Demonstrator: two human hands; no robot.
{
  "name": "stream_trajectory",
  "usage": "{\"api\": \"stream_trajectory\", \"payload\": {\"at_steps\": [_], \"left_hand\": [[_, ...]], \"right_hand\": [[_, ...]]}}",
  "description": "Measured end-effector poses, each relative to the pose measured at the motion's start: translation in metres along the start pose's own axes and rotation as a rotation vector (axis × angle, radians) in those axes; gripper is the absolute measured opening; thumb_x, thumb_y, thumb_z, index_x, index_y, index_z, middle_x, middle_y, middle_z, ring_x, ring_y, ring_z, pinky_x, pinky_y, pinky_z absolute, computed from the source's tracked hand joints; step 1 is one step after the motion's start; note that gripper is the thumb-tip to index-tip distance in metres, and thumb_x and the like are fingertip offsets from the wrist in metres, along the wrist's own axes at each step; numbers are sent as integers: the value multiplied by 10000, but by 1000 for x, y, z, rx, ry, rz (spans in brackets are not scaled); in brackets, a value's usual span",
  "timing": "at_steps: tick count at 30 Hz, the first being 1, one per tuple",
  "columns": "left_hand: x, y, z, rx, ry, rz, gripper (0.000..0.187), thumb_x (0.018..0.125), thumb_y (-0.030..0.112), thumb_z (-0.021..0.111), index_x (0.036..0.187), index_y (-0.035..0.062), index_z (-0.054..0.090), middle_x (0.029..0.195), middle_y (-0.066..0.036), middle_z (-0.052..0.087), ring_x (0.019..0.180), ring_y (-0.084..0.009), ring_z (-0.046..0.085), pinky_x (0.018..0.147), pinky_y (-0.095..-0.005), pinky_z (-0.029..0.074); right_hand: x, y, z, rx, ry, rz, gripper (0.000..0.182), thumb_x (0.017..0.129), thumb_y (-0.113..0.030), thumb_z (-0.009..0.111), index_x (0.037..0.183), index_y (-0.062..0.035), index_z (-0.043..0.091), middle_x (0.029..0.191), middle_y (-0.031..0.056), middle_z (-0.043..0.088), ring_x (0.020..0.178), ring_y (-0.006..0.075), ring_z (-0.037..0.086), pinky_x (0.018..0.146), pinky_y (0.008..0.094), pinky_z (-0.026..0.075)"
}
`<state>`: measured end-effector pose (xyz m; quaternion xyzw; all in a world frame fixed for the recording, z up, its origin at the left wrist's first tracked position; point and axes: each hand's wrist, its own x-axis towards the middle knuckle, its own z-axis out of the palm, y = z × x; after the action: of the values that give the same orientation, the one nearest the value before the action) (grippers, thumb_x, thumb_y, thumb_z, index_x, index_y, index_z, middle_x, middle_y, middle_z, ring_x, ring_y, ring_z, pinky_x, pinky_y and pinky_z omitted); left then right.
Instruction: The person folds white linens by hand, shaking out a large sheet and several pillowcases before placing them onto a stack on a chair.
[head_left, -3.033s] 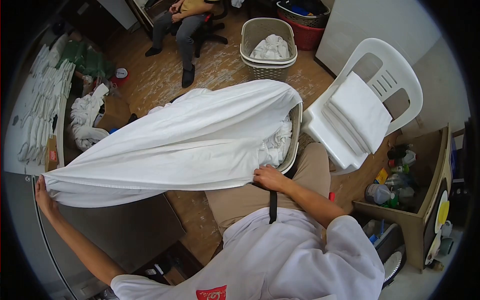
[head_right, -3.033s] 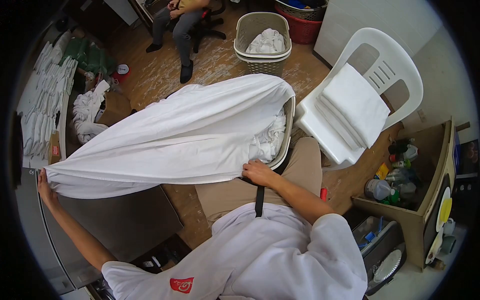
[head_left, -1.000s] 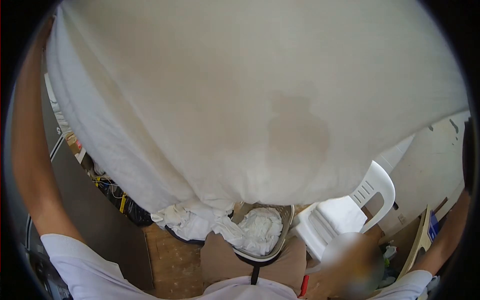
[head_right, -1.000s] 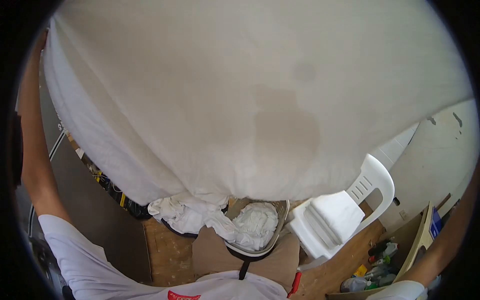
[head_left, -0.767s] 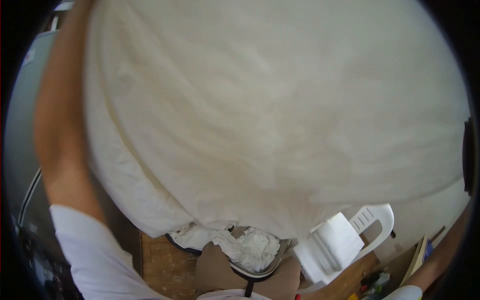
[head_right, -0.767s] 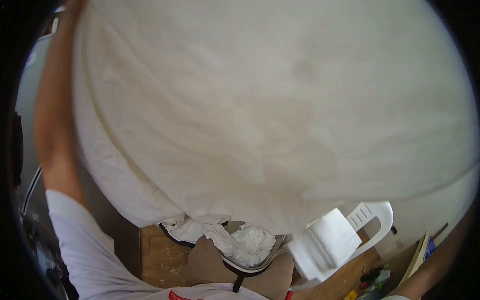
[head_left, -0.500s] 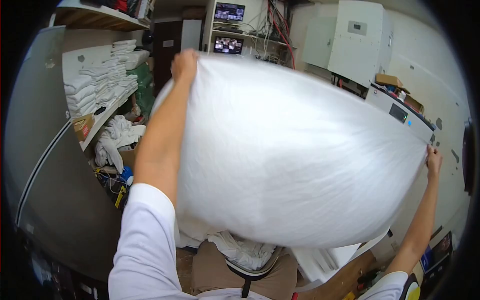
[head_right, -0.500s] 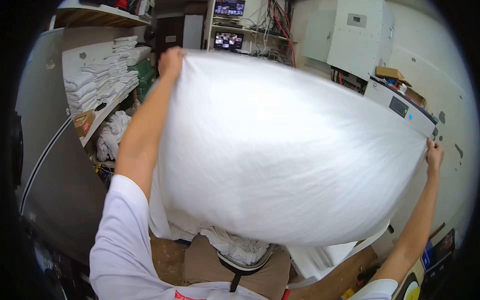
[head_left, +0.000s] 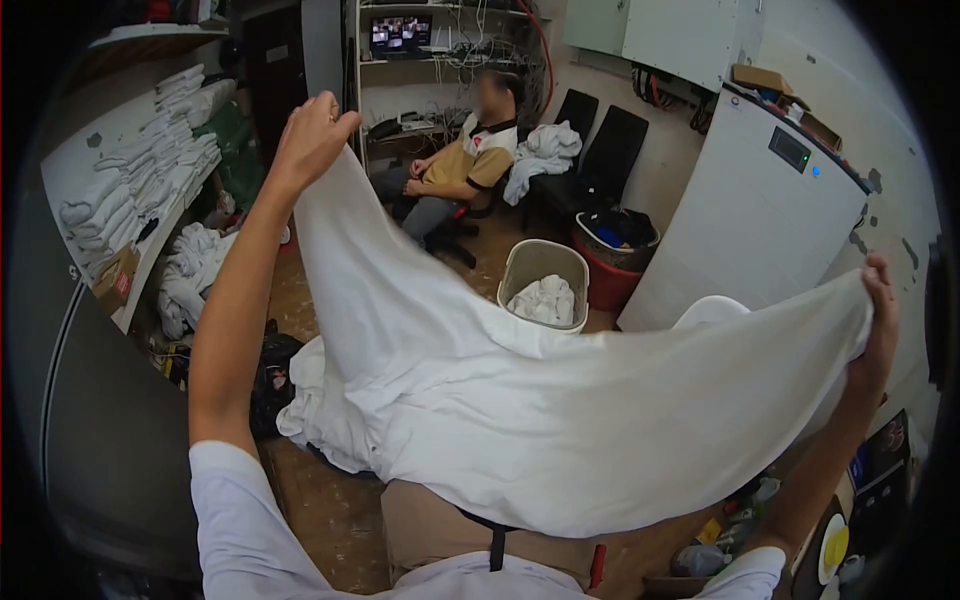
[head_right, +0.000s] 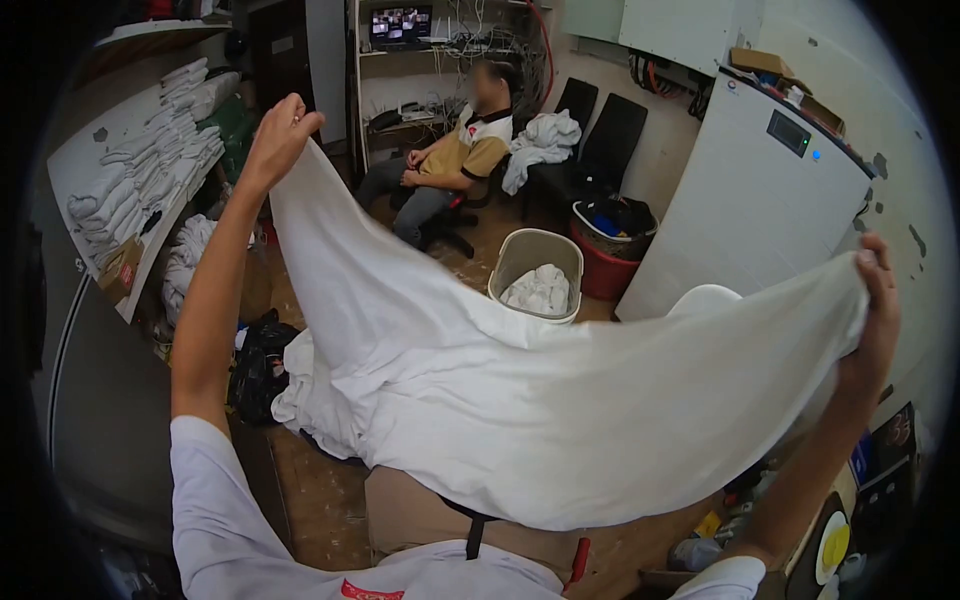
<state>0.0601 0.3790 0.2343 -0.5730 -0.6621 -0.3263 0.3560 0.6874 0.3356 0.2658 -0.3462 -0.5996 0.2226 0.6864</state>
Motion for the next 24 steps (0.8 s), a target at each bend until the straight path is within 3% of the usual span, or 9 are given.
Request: {"api": "stream_trajectory", "payload": {"at_steps": [2, 3, 7, 8, 11, 14, 17, 20, 24], "left_hand": [[-26, 33, -25, -554, -70, -104, 259, 831, 257, 520, 852, 9, 448, 730, -153, 509, 700, -262, 504, 640, -376, 426], [-44, 57, -37, -687, -130, -158, 124, 805, 126, 466, 861, 53, 383, 719, -49, 360, 673, -116, 374, 608, -291, 361], [-134, 128, -55, -979, -313, 30, 128, 806, 27, 520, 917, 67, 469, 816, 18, 399, 729, -54, 383, 622, -219, 338], [-157, 143, -58, -1080, -385, -76, 129, 819, 27, 536, 926, 67, 477, 831, 27, 405, 739, -47, 386, 626, -209, 337], [-218, 170, -49, -1557, -501, -426, 144, 870, 56, 582, 982, 53, 491, 890, 20, 460, 764, -31, 421, 649, -185, 354], [-264, 180, -29, -1764, -577, -684, 148, 890, 68, 590, 1002, 44, 497, 909, 11, 487, 784, -32, 451, 673, -190, 385], [-293, 178, -21, -1756, -533, -742, 151, 907, 69, 604, 1036, 22, 543, 928, 2, 530, 800, -35, 472, 698, -191, 405], [-307, 176, -27, -1684, -517, -746, 150, 904, 31, 601, 1050, 4, 583, 941, -7, 552, 793, -42, 478, 694, -190, 403], [-318, 184, -33, -1654, -397, -629, 150, 895, -19, 590, 1042, -25, 620, 955, -23, 571, 784, -53, 481, 676, -191, 396]], "right_hand": [[-38, 2, 48, 84, -270, 21, 182, 849, -143, 585, 1001, -49, 549, 857, 4, 521, 755, 60, 514, 706, 199, 451], [-60, 4, 73, 101, -414, 31, 174, 841, -133, 578, 987, -43, 549, 863, 7, 524, 765, 57, 510, 718, 200, 450], [-137, 18, 168, 279, -1166, 389, 270, 920, -35, 533, 1187, -26, 572, 976, 58, 602, 801, 75, 607, 689, 212, 518], [-157, 29, 188, 341, -1247, 328, 297, 898, -11, 568, 1195, -18, 563, 994, 69, 628, 827, 106, 645, 704, 239, 527], [-201, 63, 220, 537, -1214, 392, 286, 875, 11, 588, 1161, -8, 576, 949, 84, 660, 839, 157, 665, 723, 275, 536], [-228, 90, 225, 117, -1094, 234, 211, 861, 10, 601, 1071, -7, 613, 918, 110, 669, 848, 219, 667, 735, 315, 523], [-251, 107, 229, -129, -819, -143, 124, 816, -6, 655, 938, -26, 645, 793, 103, 610, 800, 275, 601, 725, 365, 472], [-261, 115, 232, -91, -655, -258, 161, 779, 11, 683, 928, -36, 643, 730, 97, 563, 782, 275, 567, 733, 373, 463], [-274, 122, 235, 114, -667, 16, 176, 792, 21, 690, 926, 0, 578, 781, 110, 603, 751, 245, 613, 677, 328, 488]]}}
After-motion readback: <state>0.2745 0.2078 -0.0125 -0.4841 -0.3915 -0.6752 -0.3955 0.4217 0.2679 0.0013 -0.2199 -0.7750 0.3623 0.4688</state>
